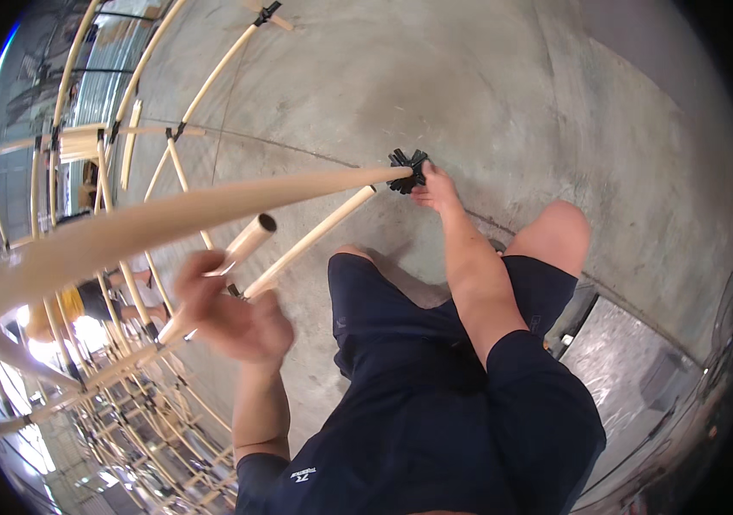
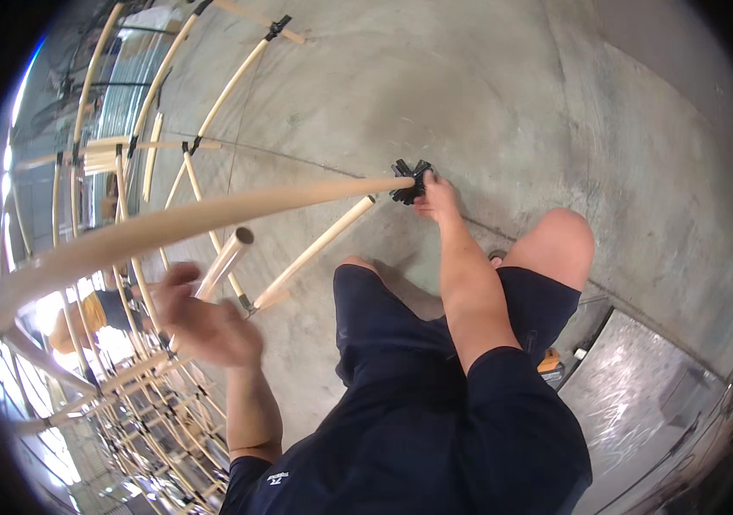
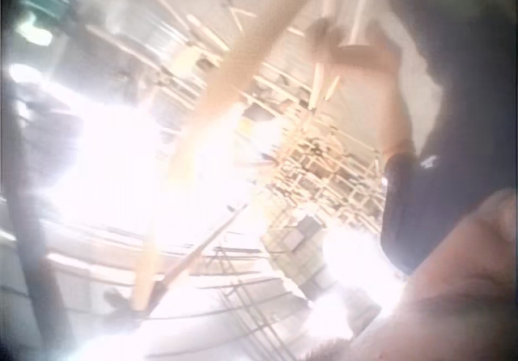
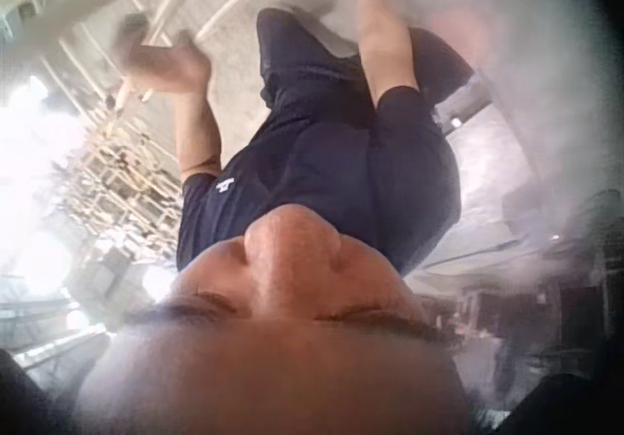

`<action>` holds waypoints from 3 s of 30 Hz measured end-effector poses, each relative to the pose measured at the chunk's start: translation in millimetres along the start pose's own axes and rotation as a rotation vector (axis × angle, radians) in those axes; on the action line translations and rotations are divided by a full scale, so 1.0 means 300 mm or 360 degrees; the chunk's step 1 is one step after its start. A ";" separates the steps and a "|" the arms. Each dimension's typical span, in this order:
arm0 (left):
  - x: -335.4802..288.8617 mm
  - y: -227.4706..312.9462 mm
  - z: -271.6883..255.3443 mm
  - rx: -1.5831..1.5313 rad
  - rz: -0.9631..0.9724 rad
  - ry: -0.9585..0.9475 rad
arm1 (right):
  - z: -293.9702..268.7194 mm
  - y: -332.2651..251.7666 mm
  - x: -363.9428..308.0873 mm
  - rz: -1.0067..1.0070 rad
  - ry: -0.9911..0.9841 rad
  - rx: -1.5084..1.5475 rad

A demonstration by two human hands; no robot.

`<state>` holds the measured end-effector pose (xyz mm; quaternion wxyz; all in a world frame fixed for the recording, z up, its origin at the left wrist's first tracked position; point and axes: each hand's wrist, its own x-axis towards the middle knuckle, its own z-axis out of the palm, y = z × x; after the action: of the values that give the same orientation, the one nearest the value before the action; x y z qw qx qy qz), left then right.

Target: The person assembles a complex wooden framework by joining wooden poles with black plastic connectors. They use an impact driver to drill or fasten parts, and manually slide and lock connectors onto the poles.

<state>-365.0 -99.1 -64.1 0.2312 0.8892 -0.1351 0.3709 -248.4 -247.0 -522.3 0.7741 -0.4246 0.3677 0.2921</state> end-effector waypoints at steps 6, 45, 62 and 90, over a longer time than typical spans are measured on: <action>0.308 0.005 0.100 -0.1241 -0.0336 0.0116 | 0.115 0.017 -0.050 -0.0024 -0.0051 0.0373; 0.335 0.069 0.045 -0.0963 -0.0450 -0.0082 | 0.128 -0.043 -0.057 -0.0059 -0.0414 0.0058; 0.349 0.108 0.101 -0.0883 -0.0334 -0.0197 | 0.041 -0.101 -0.116 0.0143 -0.0399 0.0298; 0.360 0.096 0.088 -0.0805 -0.0319 -0.0253 | 0.106 -0.089 -0.269 -0.0048 -0.0189 0.0034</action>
<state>-286.9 -144.7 6.5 0.4700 0.8385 -0.1523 0.2298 -262.8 -243.2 -432.8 0.8034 -0.4037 0.3177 0.3010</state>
